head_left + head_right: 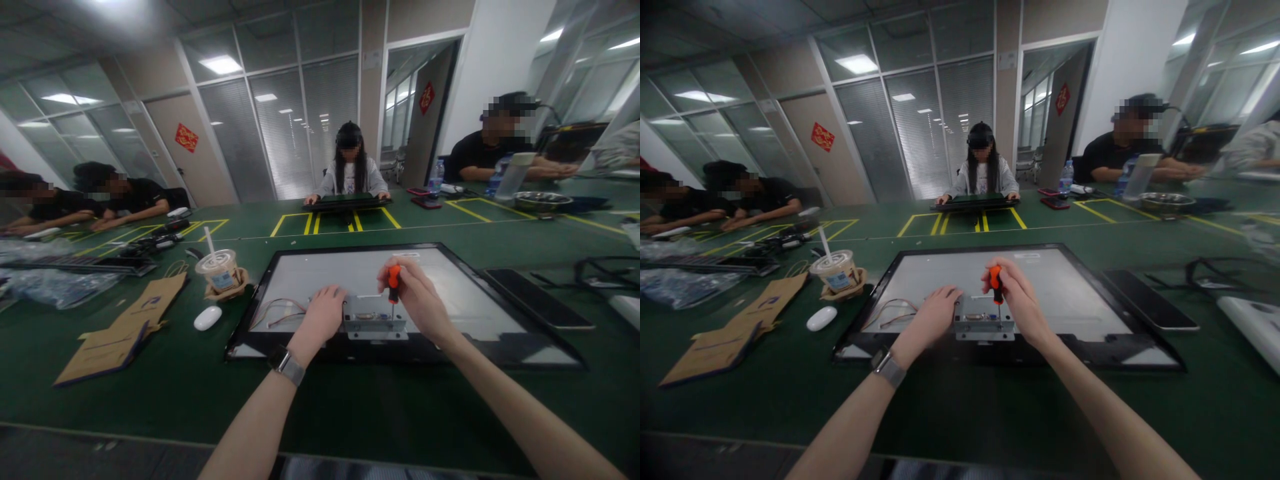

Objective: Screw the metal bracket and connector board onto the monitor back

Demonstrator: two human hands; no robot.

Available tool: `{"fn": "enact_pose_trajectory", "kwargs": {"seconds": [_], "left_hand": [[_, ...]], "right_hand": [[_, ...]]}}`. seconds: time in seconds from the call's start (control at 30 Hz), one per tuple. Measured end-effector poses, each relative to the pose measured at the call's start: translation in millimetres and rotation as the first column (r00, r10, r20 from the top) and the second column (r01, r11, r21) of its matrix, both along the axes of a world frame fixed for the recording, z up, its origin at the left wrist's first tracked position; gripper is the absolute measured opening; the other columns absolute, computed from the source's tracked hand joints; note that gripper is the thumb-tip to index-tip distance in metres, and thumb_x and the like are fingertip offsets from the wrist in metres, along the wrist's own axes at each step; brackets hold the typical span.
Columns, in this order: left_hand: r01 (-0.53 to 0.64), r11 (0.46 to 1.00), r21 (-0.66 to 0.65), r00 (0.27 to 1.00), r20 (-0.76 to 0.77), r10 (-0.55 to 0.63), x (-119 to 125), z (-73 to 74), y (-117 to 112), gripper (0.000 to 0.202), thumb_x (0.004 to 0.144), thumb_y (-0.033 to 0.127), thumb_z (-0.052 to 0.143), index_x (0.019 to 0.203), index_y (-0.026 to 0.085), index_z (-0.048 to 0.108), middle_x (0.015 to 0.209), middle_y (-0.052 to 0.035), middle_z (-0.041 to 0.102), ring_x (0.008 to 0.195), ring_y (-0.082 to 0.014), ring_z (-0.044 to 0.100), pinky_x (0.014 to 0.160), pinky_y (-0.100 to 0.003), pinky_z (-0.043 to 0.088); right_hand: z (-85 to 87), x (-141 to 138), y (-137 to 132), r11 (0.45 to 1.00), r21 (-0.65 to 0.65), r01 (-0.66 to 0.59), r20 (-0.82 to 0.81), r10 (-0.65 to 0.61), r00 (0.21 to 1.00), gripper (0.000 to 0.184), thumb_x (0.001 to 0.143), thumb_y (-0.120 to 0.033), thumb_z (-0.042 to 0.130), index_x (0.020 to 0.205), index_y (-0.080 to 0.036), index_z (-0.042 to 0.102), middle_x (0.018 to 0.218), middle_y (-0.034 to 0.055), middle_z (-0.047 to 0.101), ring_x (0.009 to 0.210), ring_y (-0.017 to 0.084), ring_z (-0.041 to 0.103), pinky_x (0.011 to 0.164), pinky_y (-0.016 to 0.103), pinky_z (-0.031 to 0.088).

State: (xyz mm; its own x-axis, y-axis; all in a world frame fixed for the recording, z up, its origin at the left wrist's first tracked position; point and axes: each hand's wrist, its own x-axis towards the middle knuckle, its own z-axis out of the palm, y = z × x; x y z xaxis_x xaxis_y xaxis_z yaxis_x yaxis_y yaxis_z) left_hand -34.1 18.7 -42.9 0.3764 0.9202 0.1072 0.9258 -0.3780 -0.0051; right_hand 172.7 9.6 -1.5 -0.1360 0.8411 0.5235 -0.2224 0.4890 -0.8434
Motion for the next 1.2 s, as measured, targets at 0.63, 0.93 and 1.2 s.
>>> {"fn": "enact_pose_trajectory", "kwargs": {"seconds": [0.63,0.93,1.2], "left_hand": [[-0.022,0.999,-0.028,1.0,0.02,0.022,-1.8,-1.2,2.9,0.046,0.097,0.009,0.038,0.14,0.016,0.054,0.146,-0.0141,0.053,0.131,-0.0236,0.053,0.111,-0.038,0.042],[-0.025,1.0,0.003,0.999,0.021,0.024,-4.0,-11.8,6.7,0.05,0.093,0.004,0.04,0.14,0.017,0.053,0.146,-0.0141,0.054,0.131,-0.0247,0.053,0.11,-0.039,0.044],[-0.016,1.0,0.011,0.999,0.031,0.016,-5.1,-13.8,7.3,0.049,0.094,0.004,0.039,0.139,0.016,0.053,0.146,-0.0133,0.054,0.132,-0.0255,0.053,0.111,-0.04,0.043]], "right_hand": [[15.6,11.6,6.9,0.995,-0.089,-0.047,-0.104,0.037,0.994,0.029,0.084,-0.049,0.066,0.075,-0.023,0.059,0.082,0.0033,0.06,0.069,0.019,0.061,0.064,0.034,0.054],[19.7,7.6,-0.3,0.996,-0.062,-0.059,0.056,0.063,0.996,0.033,0.081,-0.055,0.073,0.076,-0.022,0.071,0.079,0.0043,0.062,0.074,0.02,0.061,0.063,0.033,0.052],[27.8,-7.9,-4.7,0.966,-0.143,-0.214,0.012,0.218,0.976,0.036,0.089,-0.057,0.061,0.08,-0.023,0.057,0.07,0.0001,0.056,0.06,0.016,0.052,0.049,0.027,0.039]]}}
